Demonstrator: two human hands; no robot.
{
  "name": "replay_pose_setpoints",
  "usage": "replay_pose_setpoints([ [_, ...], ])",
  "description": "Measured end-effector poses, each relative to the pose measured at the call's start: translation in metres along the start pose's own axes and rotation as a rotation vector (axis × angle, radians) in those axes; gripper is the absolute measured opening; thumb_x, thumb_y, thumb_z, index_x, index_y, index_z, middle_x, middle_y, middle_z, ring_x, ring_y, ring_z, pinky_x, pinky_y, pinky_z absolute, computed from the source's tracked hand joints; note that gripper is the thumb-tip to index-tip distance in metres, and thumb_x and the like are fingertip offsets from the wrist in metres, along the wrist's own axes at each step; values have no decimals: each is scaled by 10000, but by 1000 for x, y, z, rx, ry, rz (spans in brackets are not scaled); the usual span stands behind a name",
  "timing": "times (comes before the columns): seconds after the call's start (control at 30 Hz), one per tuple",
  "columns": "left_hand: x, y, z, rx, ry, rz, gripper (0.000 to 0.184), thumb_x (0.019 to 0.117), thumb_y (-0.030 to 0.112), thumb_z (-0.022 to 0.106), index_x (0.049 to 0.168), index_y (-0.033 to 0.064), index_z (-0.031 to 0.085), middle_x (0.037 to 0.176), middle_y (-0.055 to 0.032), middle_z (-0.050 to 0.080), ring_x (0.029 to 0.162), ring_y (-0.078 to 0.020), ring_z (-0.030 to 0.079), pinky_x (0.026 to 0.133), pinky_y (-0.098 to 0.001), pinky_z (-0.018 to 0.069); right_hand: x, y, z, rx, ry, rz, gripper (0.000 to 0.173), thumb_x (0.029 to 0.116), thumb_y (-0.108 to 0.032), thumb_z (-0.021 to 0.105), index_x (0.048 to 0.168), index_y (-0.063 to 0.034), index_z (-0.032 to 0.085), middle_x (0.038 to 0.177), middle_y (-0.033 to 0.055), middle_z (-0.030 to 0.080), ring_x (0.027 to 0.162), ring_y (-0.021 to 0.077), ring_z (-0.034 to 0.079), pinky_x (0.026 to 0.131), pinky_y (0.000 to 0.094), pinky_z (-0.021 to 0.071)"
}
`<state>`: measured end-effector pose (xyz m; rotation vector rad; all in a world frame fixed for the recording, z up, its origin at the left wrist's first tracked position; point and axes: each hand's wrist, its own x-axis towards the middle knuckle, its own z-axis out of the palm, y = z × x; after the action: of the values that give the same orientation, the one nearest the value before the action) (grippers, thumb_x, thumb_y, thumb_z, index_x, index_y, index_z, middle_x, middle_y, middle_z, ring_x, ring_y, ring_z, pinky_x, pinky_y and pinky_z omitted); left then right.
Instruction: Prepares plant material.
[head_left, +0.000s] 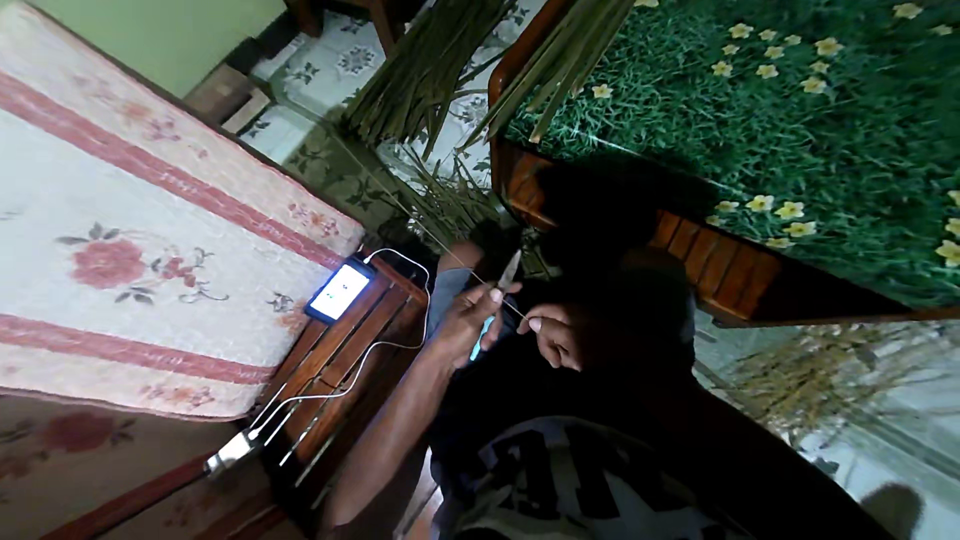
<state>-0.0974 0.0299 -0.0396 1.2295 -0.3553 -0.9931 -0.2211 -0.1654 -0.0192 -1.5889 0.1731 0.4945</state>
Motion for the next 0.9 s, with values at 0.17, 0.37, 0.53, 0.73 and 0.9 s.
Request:
replay_pose_setpoints([
  [0.17, 12, -2, -11, -58, 20, 2, 365, 1063, 281, 456, 1278, 52, 642, 581, 49, 559, 457, -37, 512, 470, -198, 475, 2, 18, -1, 144, 24, 3, 362, 1069, -215, 335, 1181, -58, 641, 593, -86, 539, 444, -7, 442, 411, 156, 367],
  [0.37, 13, 8, -20, -49, 124, -14, 379, 1080, 259, 399, 1262, 43, 650, 554, 49, 533, 432, -34, 486, 447, -195, 459, 6, 16, -4, 26, 6, -27, 361, 1062, -206, 356, 1198, -25, 637, 613, -73, 549, 478, 10, 468, 457, 186, 411],
  [0.53, 16, 7, -26, -41, 61, -48, 357, 1069, 272, 447, 1253, 52, 658, 577, 42, 546, 441, -38, 495, 448, -192, 460, 7, 17, -7, 10, 49, -79, 348, 1053, -185, 381, 1168, -13, 661, 595, -85, 550, 475, -6, 470, 460, 177, 415],
  [0.73, 29, 53, -84, -111, 332, 117, 410, 1116, 407, 312, 1206, 170, 635, 528, 86, 435, 375, -9, 396, 368, -165, 388, -7, 31, -13, 2, 50, -2, 354, 1079, -219, 387, 1198, -32, 664, 641, -63, 569, 494, 16, 481, 462, 188, 415],
  [0.9, 34, 40, -84, -68, 348, 77, 339, 1094, 462, 365, 1245, 248, 580, 562, 78, 448, 408, -37, 442, 390, -205, 439, -9, 37, -17, 20, 166, -50, 335, 1077, -200, 397, 1174, -31, 670, 660, -51, 585, 512, 21, 497, 470, 185, 425],
])
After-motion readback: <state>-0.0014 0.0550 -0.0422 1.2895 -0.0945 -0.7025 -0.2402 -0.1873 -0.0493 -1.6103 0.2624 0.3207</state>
